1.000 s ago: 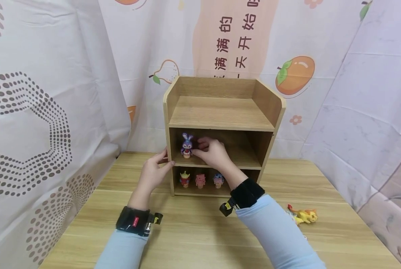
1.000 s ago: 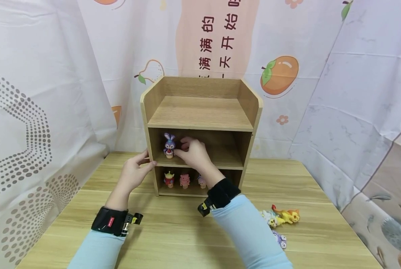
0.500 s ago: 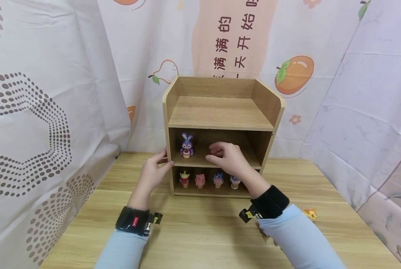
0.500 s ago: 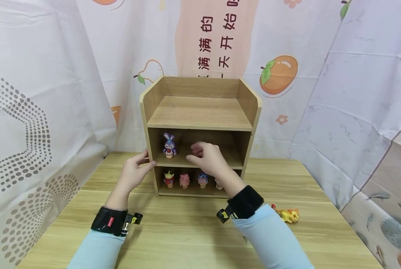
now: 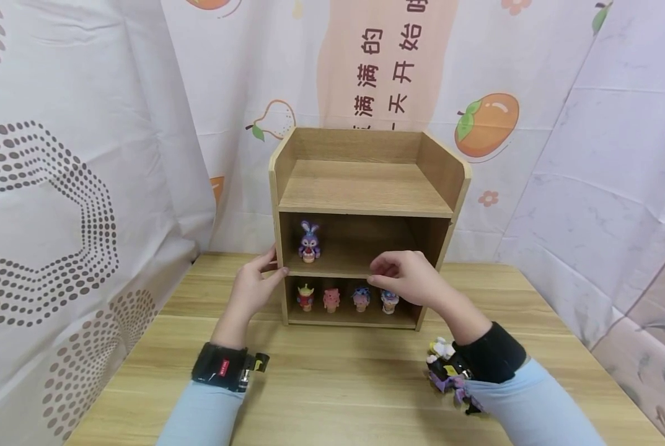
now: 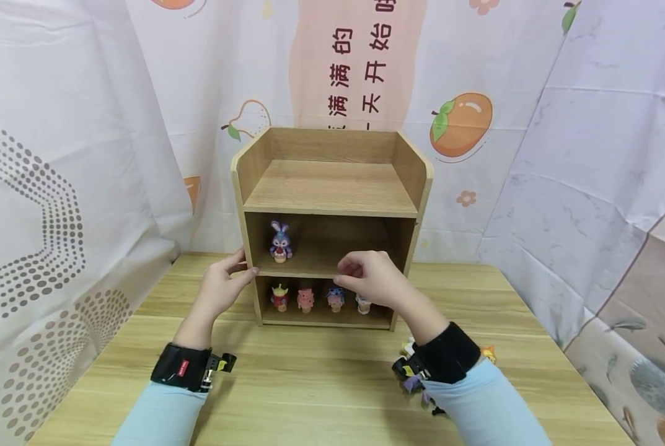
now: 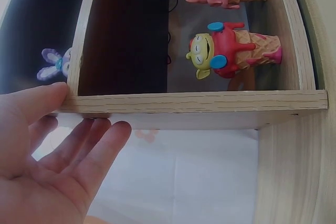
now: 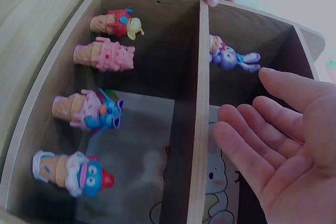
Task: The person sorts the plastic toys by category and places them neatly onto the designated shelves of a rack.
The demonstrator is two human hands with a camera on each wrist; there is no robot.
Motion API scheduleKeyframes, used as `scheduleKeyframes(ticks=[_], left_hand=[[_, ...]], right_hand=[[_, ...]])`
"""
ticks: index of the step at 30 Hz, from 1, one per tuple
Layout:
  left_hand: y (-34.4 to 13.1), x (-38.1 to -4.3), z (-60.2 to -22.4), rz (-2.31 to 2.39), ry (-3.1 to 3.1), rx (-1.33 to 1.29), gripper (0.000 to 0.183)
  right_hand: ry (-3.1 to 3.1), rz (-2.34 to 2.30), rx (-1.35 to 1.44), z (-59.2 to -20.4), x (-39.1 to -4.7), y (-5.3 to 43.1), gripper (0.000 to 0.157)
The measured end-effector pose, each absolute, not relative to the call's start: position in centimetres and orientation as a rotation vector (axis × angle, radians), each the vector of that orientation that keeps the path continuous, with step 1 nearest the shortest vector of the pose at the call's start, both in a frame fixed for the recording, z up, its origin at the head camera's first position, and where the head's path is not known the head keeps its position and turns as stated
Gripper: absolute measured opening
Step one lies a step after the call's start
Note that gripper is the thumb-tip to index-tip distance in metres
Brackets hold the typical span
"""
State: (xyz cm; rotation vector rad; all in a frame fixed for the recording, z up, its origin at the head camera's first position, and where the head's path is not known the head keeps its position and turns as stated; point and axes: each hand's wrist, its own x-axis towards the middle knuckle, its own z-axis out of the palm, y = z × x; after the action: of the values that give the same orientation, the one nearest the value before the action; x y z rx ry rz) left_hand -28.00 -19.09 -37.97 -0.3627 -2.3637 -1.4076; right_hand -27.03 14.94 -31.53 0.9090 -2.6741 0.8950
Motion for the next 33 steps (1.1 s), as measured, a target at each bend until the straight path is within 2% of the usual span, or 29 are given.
scheduleKeyframes(ticks=[15,33], left_hand=[[-19.2,-28.1,-38.1,-1.412,-2.360,-0.363,0.062],[-19.0,-28.1,-38.2,-1.413,-2.356,-0.351,0.061]], right_hand=[[-2.727,0.814,1.046,-32.2,-25.3,19.5,0.011],[-2.736,0.602,1.240,-35.6,-23.6,23.9,0.010]])
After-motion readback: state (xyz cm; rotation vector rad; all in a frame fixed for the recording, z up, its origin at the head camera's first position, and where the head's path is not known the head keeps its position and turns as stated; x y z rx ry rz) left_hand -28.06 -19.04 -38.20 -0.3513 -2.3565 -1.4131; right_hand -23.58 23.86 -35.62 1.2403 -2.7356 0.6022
